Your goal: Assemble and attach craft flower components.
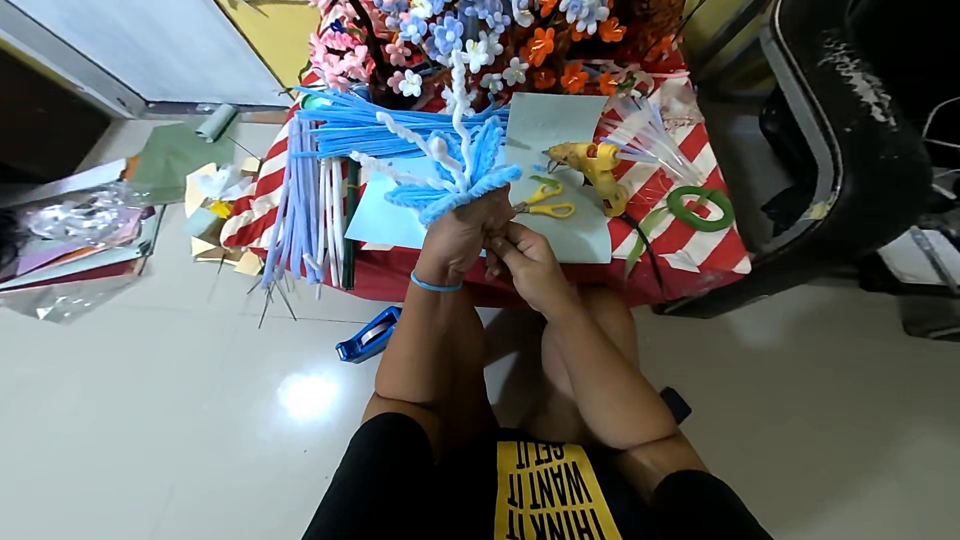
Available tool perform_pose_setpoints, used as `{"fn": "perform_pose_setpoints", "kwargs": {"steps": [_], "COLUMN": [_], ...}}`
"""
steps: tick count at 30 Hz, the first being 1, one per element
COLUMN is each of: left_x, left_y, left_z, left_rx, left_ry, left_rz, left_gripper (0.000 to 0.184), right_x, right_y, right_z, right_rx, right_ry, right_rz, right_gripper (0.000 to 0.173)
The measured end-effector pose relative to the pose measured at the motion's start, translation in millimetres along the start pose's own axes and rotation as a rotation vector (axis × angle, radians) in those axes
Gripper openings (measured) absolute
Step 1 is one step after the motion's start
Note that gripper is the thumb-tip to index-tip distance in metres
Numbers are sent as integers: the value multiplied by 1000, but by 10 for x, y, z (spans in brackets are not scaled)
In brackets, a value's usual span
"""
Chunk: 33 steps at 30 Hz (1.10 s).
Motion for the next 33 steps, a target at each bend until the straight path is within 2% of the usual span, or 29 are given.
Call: {"fn": "perform_pose_setpoints", "kwargs": {"steps": [9,11,13,16,20,23,25,27,30,33], "left_x": [-12,44,83,84,49,13,-29,-17,-34,-135], "left_y": [9,14,11,-36,-74,-96,-116,-54,120,268], "left_z": [-96,-117,-112,-48,25,64,100,-13,-65,-20], "left_rx": [11,-14,-106,-235,-163,-104,-76,-58,-129,-187], "left_ry": [10,-31,-39,-43,-58,-24,27,46,65,60], "left_rz": [126,224,218,149,115,158,187,319,494,533], "left_gripper": [24,17,9,32,24,23,17,13,11,11], "right_x": [20,32,20,-24,-49,-95,-144,-202,-315,-386], "right_y": [-20,-14,-12,-50,-116,-164,-225,-324,-441,-510], "right_z": [7,6,-2,-17,-19,-22,-42,-81,-153,-204], "right_rx": [-18,-10,-3,13,-2,27,137,246,362,428], "right_ry": [-16,-30,-55,-90,-79,-43,-144,-298,-501,-571], "right_rz": [-12,71,193,305,309,144,-89,-223,-180,-149], "right_gripper": [20,21,23,26,28,23,18,25,22,20]}}
Point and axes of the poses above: each hand's wrist, its own z-axis towards the middle knuckle, its own y-axis out of the palm, x = y × z, the point moved 2 cm from there along z, towards the middle knuckle, and after that the axes turned 6 degrees about -x, right-handed, at the moved point
